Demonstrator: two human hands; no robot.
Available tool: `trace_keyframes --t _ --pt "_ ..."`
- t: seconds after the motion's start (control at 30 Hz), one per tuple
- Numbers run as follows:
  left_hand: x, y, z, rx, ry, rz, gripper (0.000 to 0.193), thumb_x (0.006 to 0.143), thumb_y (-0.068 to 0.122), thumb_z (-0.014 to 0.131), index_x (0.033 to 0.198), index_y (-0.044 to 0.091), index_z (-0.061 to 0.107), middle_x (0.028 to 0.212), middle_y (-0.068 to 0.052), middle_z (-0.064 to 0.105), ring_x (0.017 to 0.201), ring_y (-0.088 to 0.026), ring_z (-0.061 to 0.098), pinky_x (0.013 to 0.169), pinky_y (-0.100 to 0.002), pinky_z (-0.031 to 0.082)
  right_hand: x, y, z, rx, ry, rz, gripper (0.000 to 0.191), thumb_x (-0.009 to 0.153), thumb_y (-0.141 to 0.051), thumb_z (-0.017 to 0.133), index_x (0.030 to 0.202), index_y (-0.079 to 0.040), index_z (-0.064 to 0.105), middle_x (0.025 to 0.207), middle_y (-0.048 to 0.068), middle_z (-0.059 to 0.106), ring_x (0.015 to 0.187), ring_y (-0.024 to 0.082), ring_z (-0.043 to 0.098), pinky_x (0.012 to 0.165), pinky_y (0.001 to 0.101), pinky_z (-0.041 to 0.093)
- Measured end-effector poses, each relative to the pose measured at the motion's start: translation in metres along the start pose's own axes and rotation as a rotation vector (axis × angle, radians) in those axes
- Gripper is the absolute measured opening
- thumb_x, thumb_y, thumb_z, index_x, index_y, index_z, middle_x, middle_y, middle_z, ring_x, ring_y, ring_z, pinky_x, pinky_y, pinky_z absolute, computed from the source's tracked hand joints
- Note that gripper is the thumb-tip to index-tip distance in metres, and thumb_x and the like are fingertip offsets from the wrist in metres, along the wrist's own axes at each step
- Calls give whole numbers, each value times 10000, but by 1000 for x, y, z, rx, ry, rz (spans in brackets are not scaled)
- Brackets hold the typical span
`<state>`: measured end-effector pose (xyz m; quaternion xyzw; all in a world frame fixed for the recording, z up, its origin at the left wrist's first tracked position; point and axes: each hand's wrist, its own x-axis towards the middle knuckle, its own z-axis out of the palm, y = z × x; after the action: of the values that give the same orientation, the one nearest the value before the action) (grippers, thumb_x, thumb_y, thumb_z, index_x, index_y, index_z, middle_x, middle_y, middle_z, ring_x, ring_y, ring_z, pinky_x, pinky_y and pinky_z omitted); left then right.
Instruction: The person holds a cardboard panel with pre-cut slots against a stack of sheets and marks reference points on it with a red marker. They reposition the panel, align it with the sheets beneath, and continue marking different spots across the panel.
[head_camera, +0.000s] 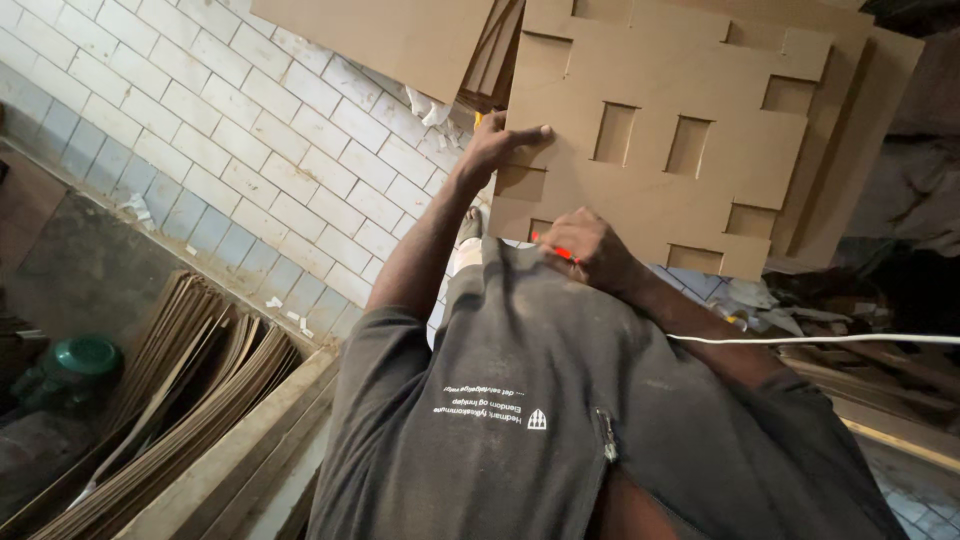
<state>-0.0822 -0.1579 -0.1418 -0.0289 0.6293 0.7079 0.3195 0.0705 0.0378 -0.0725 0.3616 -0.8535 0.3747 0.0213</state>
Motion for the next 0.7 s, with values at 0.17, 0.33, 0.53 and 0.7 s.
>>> trace_keyframes --t 0.17,0.33,0.53,0.7 --pt "-3 -4 -2 -52 -25 23 377 810 280 853 1041 -9 780 957 -68 786 837 -135 730 774 -306 590 0 -10 -7 -133 -1 102 115 939 -151 733 1013 -66 711 999 52 747 919 247 673 772 421 447" --pt "-3 -4 -2 -27 9 -16 367 807 274 844 1053 11 774 956 -58 787 835 -130 737 777 -295 588 -10 -20 -26 -302 29 203 89 916 -138 740 947 -74 686 874 57 692 854 261 654 771 427 453" --pt "-5 -4 -2 -27 3 23 379 812 281 850 1060 3 778 962 -62 785 851 -126 729 781 -292 585 -28 -12 -26 -145 -121 185 124 883 -113 729 813 -47 652 796 93 663 762 297 640 710 439 480" --pt "-3 -3 -3 0 10 50 389 818 281 853 1071 -5 783 987 -67 789 883 -129 725 801 -291 575 -32 16 -36 119 138 303 49 918 -88 641 909 -42 657 931 124 706 900 303 689 814 421 557"
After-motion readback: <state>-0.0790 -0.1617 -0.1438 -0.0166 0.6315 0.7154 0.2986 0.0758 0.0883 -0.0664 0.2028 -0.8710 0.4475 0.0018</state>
